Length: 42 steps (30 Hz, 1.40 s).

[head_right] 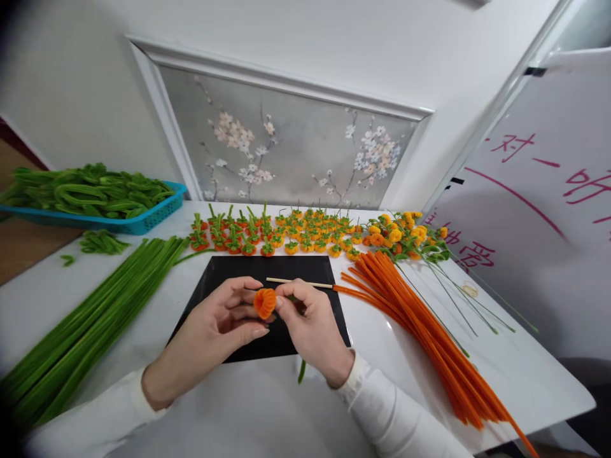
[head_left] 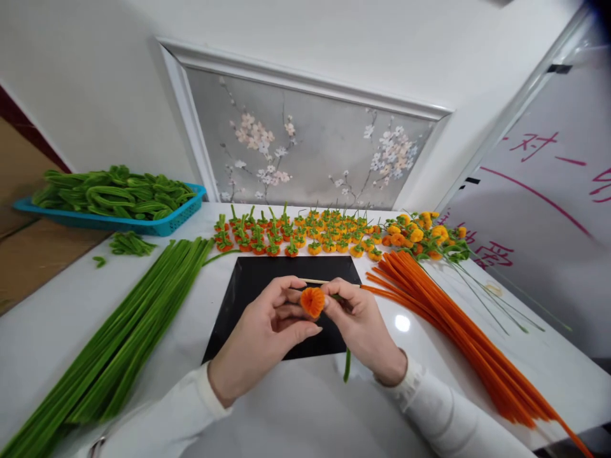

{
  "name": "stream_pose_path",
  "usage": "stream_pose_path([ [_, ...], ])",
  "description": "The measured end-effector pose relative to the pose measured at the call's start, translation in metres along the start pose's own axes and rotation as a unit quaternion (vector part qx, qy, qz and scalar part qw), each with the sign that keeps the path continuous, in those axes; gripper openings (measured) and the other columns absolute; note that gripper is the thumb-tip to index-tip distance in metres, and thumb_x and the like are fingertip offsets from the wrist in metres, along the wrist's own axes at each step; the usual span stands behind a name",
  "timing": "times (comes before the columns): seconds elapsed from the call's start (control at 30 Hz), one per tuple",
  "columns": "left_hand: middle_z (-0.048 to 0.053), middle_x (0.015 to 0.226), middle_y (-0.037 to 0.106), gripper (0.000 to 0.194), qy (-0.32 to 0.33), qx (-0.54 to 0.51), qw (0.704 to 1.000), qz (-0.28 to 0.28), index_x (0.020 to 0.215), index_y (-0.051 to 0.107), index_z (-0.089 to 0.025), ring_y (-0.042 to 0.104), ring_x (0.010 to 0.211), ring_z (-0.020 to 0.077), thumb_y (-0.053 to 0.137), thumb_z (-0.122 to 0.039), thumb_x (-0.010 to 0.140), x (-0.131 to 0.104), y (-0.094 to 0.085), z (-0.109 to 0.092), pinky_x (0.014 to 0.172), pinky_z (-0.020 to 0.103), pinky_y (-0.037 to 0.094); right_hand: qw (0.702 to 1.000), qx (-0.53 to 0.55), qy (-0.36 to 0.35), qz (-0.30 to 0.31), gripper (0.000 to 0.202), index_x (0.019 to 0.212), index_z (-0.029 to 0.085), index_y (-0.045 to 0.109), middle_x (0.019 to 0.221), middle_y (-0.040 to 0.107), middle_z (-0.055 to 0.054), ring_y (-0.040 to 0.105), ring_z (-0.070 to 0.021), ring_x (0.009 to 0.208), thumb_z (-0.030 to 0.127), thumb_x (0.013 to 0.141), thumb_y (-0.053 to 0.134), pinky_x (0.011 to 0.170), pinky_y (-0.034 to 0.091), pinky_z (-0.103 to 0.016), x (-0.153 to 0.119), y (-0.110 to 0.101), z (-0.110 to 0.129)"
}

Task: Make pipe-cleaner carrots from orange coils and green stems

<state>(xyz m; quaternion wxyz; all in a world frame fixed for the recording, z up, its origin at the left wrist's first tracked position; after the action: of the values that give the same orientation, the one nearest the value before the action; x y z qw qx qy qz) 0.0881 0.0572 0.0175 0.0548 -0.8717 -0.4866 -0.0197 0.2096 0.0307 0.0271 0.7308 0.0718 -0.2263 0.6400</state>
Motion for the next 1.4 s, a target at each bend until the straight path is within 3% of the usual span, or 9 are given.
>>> stream_pose_path([
  [0.2,0.003,0.093,0.068,0.023,0.05,0.055,0.997,-0.021,0.101,0.057,-0.021,0.066,0.084,0.017,0.063,-0.023,0.079,-0.006,-0.002,-0.006,0.078,0.029,0.056,1.0,-0.002,0.005,0.01,0.016,0.08,0.017,0.063,0.073,0.056,-0.001,0.049,-0.0114,0.063,0.03,0.084,0.055,0.055,0.04,-0.022,-0.002,0.005,0.001],
  [0.47,0.0,0.084,0.07,0.019,0.081,0.109,0.991,-0.01,0.101,0.06,-0.022,0.067,0.073,0.0138,0.056,-0.018,0.084,-0.008,-0.005,-0.011,0.071,0.024,0.055,0.994,0.069,0.058,0.063,0.017,0.08,0.016,0.064,0.073,0.059,-0.002,0.051,-0.0122,0.064,0.032,0.083,0.058,0.058,0.042,-0.024,-0.001,0.012,-0.006],
  [0.6,0.001,0.093,0.067,0.032,-0.004,-0.021,0.999,0.047,0.111,0.053,-0.024,0.068,0.08,0.0153,0.062,-0.02,0.081,-0.001,0.001,0.004,0.073,0.026,0.055,0.999,0.004,-0.03,0.038,0.011,0.079,0.018,0.063,0.074,0.059,-0.002,0.054,-0.0128,0.065,0.025,0.084,0.056,0.059,0.044,-0.024,-0.002,0.005,0.009],
  [0.73,0.004,0.103,0.064,0.045,-0.142,-0.18,0.957,0.18,0.113,0.048,-0.024,0.068,0.087,0.0176,0.07,-0.017,0.074,-0.008,0.024,0.014,0.072,0.025,0.055,0.986,-0.11,-0.126,-0.006,0.014,0.08,0.019,0.062,0.076,0.059,-0.002,0.056,-0.0129,0.07,0.016,0.087,0.05,0.063,0.046,-0.025,-0.006,-0.005,0.029],
  [0.93,-0.002,0.083,0.067,0.028,-0.159,-0.228,0.958,0.077,0.094,0.059,-0.02,0.069,0.075,0.0111,0.075,-0.019,0.071,-0.005,0.01,0.02,0.068,0.016,0.052,0.954,-0.204,-0.221,0.004,0.019,0.088,0.019,0.061,0.084,0.061,-0.005,0.057,-0.014,0.077,0.008,0.088,0.045,0.069,0.049,-0.026,-0.013,0.0,0.043],
  [1.1,0.0,0.079,0.068,0.017,-0.089,-0.165,0.98,0.068,0.085,0.066,-0.017,0.066,0.074,0.0108,0.074,-0.021,0.071,0.004,0.0,0.019,0.068,0.018,0.052,0.945,-0.223,-0.231,0.063,0.025,0.094,0.02,0.06,0.091,0.062,-0.006,0.059,-0.0148,0.085,0.006,0.089,0.041,0.076,0.049,-0.026,-0.015,0.009,0.044],
  [1.23,0.004,0.084,0.068,0.009,0.038,0.004,0.996,0.078,0.085,0.068,-0.016,0.064,0.078,0.0143,0.067,-0.018,0.077,0.009,-0.006,0.002,0.073,0.024,0.052,0.963,-0.207,-0.153,0.08,0.019,0.086,0.018,0.061,0.08,0.061,-0.003,0.058,-0.0129,0.074,0.01,0.089,0.044,0.068,0.047,-0.023,-0.009,0.009,0.036],
  [1.3,0.006,0.088,0.066,0.008,0.124,0.075,0.986,0.081,0.085,0.067,-0.016,0.063,0.079,0.0152,0.06,-0.016,0.081,0.007,-0.007,-0.013,0.073,0.026,0.052,0.969,-0.206,-0.106,0.082,0.018,0.08,0.018,0.061,0.075,0.059,-0.001,0.056,-0.0114,0.067,0.011,0.088,0.047,0.062,0.044,-0.022,-0.007,0.009,0.031],
  [1.4,0.007,0.093,0.064,0.018,0.236,0.187,0.948,0.1,0.089,0.067,-0.018,0.062,0.078,0.0135,0.05,-0.011,0.085,-0.001,-0.002,-0.031,0.07,0.023,0.05,0.973,-0.209,-0.048,0.091,0.017,0.076,0.018,0.061,0.073,0.06,0.0,0.054,-0.0106,0.065,0.01,0.085,0.049,0.059,0.04,-0.021,-0.006,0.011,0.023],
])
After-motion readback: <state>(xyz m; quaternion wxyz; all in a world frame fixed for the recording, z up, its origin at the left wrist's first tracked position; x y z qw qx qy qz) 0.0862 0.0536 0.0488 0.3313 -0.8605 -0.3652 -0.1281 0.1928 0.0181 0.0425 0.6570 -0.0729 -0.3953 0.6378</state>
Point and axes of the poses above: each hand's wrist, its own x-axis towards the middle knuckle, its own y-axis out of the palm, z = x × y, the point moved 9 cm from there along x, towards the middle knuckle
